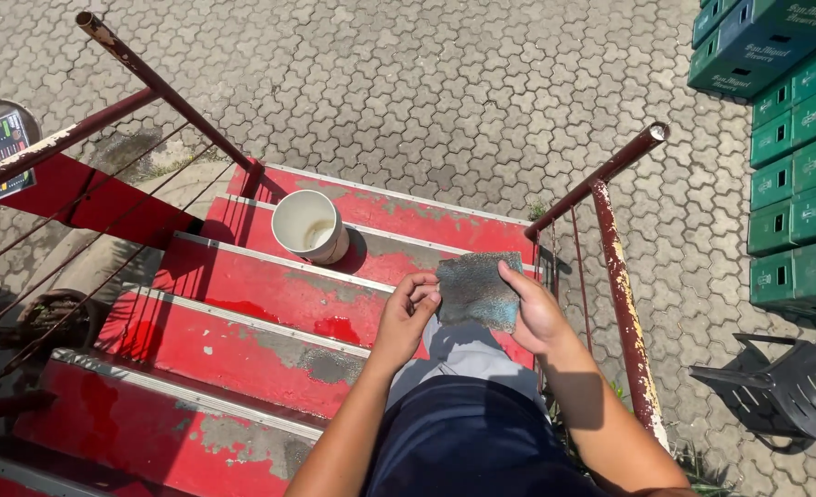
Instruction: Washing a dirty cleaning cloth at an outdoor utility sink.
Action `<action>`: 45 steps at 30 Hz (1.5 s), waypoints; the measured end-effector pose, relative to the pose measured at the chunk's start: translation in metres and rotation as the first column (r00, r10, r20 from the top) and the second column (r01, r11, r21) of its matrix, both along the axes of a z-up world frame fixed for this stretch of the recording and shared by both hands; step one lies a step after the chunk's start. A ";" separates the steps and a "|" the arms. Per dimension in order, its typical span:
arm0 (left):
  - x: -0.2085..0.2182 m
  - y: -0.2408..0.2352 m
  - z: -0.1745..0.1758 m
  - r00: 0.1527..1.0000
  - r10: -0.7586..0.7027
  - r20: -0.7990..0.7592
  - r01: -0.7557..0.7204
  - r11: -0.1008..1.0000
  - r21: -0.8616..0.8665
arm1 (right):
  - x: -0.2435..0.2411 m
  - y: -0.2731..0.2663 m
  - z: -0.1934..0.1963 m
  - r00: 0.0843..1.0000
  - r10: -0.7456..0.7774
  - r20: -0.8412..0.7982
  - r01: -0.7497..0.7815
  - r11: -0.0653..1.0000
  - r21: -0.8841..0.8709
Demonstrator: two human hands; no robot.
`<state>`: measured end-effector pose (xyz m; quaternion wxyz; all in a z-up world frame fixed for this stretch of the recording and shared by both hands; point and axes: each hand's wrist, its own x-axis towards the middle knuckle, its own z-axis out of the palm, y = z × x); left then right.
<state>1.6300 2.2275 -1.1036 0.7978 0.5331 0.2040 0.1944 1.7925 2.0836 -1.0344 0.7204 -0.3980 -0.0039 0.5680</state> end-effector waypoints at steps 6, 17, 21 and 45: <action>0.047 0.046 -0.034 1.000 0.015 -0.024 -0.016 0.999 -0.052 | 0.056 0.058 -0.018 1.000 0.023 0.016 -0.023 0.999 0.032; 0.192 0.170 -0.191 0.994 -0.020 -0.110 0.044 0.976 0.214 | 0.181 0.148 -0.177 0.992 -0.128 -0.019 0.128 0.992 0.008; 0.215 0.193 -0.206 0.996 -0.066 -0.058 0.072 0.992 0.101 | 0.214 0.183 -0.161 0.992 -0.086 -0.090 0.088 0.996 0.016; 0.508 0.498 -0.377 0.987 -0.155 -0.035 0.153 0.987 -0.050 | 0.520 0.463 -0.380 0.982 -0.165 0.092 0.149 0.976 0.159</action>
